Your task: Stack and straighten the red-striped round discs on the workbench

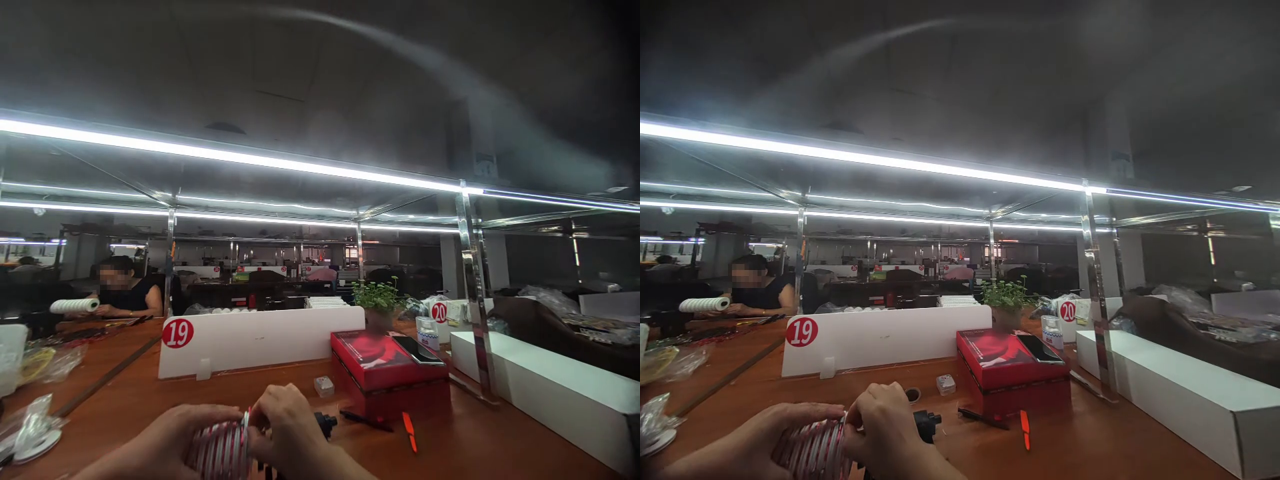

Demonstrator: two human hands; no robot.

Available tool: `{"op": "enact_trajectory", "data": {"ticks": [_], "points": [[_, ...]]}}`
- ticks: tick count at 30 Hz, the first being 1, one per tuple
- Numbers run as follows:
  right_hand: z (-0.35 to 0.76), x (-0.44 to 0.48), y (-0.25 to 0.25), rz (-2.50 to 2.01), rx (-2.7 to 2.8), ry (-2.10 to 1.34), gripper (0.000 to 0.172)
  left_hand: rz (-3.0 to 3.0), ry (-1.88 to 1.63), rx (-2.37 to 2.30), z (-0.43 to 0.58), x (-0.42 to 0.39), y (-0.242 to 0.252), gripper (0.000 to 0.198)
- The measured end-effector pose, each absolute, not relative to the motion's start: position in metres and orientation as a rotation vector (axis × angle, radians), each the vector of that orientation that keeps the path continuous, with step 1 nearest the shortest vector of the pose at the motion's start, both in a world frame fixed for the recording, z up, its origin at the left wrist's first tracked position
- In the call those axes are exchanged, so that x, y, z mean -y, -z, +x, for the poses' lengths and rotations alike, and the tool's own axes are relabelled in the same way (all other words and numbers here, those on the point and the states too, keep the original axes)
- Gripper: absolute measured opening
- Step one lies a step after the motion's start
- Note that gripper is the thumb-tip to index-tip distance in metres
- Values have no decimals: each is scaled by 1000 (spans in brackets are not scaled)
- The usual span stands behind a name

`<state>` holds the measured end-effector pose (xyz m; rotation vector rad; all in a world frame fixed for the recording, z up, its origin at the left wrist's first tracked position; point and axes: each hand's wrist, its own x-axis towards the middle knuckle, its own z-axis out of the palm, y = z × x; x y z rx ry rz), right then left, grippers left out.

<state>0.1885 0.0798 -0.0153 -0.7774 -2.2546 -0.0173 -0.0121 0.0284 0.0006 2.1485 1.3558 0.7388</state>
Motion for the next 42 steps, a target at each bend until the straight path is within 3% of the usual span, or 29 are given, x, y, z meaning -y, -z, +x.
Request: {"op": "enact_trajectory", "data": {"ticks": [6,14,21,27,34,42], "points": [[180,-91,31,-733,2159,-21,13,2066,-572,-1074,-24,-53,-3,76],[187,-78,22,-716,2047,-155,11,2047,-569,-1017,-32,-61,5,71],[185,-84,28,-680,2088,-45,13,2040,-568,-1056,-35,-60,7,76],[185,-79,19,-768,2181,-82,11,2043,-566,-1035,-31,-57,2,74],[191,-77,-9,-842,2497,-388,19,2048,-593,-1049,-34,-60,6,78],[193,-86,-14,-711,2656,-321,16,2091,-623,-1001,-33,-58,5,90]]}}
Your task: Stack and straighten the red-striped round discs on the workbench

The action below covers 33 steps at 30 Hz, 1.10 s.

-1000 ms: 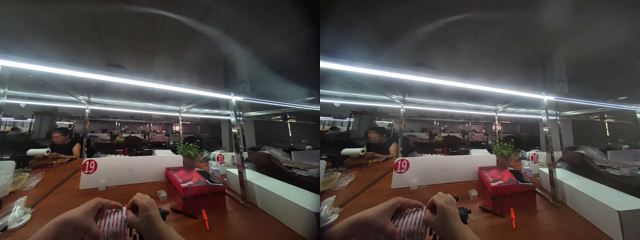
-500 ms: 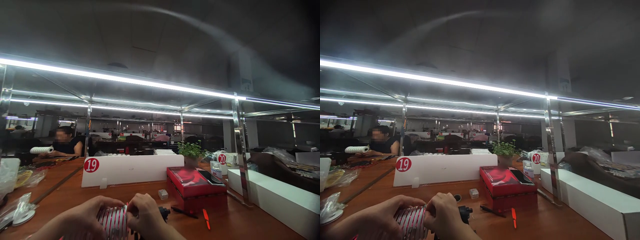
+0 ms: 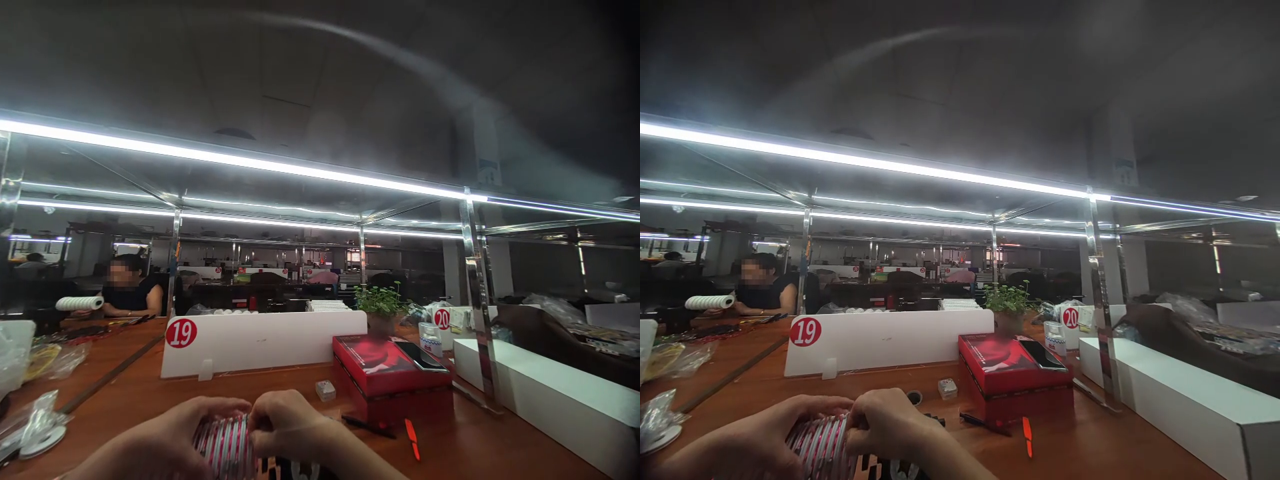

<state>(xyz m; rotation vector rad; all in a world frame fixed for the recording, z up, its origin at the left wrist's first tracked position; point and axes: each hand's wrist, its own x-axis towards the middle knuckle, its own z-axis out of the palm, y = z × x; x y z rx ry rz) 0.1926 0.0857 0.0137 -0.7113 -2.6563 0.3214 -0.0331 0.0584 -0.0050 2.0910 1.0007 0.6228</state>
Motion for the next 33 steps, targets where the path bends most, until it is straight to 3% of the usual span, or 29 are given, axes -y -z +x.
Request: {"op": "enact_trajectory", "data": {"ticks": [9,21,33], "points": [[185,-85,-11,-531,2684,211,13,2107,-595,-1016,-36,-62,8,90],[188,-86,-12,-507,2707,147,12,2070,-585,-960,-29,-56,0,87],[178,-84,5,-469,2588,726,33,2142,-581,-1097,-35,-55,1,83]]}}
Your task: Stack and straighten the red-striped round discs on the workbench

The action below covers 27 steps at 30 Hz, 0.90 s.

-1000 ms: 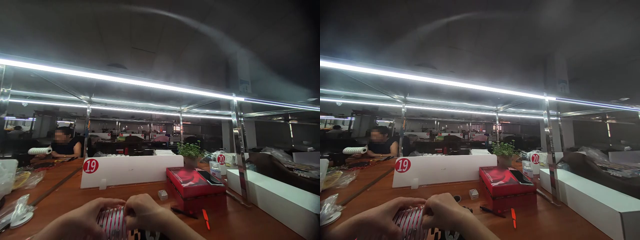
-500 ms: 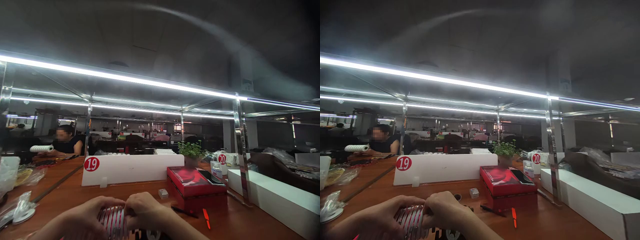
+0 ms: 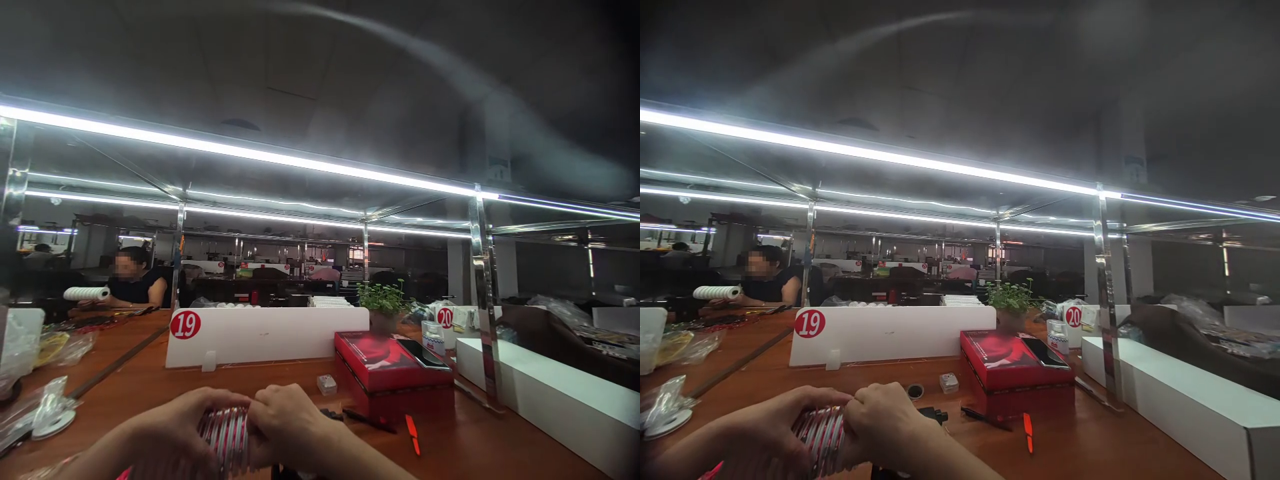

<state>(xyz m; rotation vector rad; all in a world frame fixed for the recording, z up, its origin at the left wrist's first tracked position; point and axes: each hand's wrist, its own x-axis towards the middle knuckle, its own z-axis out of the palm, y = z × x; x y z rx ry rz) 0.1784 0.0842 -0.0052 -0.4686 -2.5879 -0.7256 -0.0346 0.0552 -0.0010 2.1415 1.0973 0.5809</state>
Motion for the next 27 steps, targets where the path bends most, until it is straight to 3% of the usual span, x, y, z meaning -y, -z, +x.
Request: {"op": "enact_trajectory", "data": {"ticks": [9,16,18,22,27], "points": [[191,-86,39,-187,2142,804,9,2135,-573,-1123,-34,-57,4,85],[187,-81,39,-151,2014,900,8,2150,-582,-1153,-32,-59,3,83],[189,-83,39,-162,2036,805,3,2161,-572,-1167,-32,-58,2,85],[199,-90,36,-549,2108,353,20,2236,-605,-1261,-28,-46,4,83],[199,-95,30,-717,2220,73,12,2856,-511,-1765,-27,-30,34,60]]}}
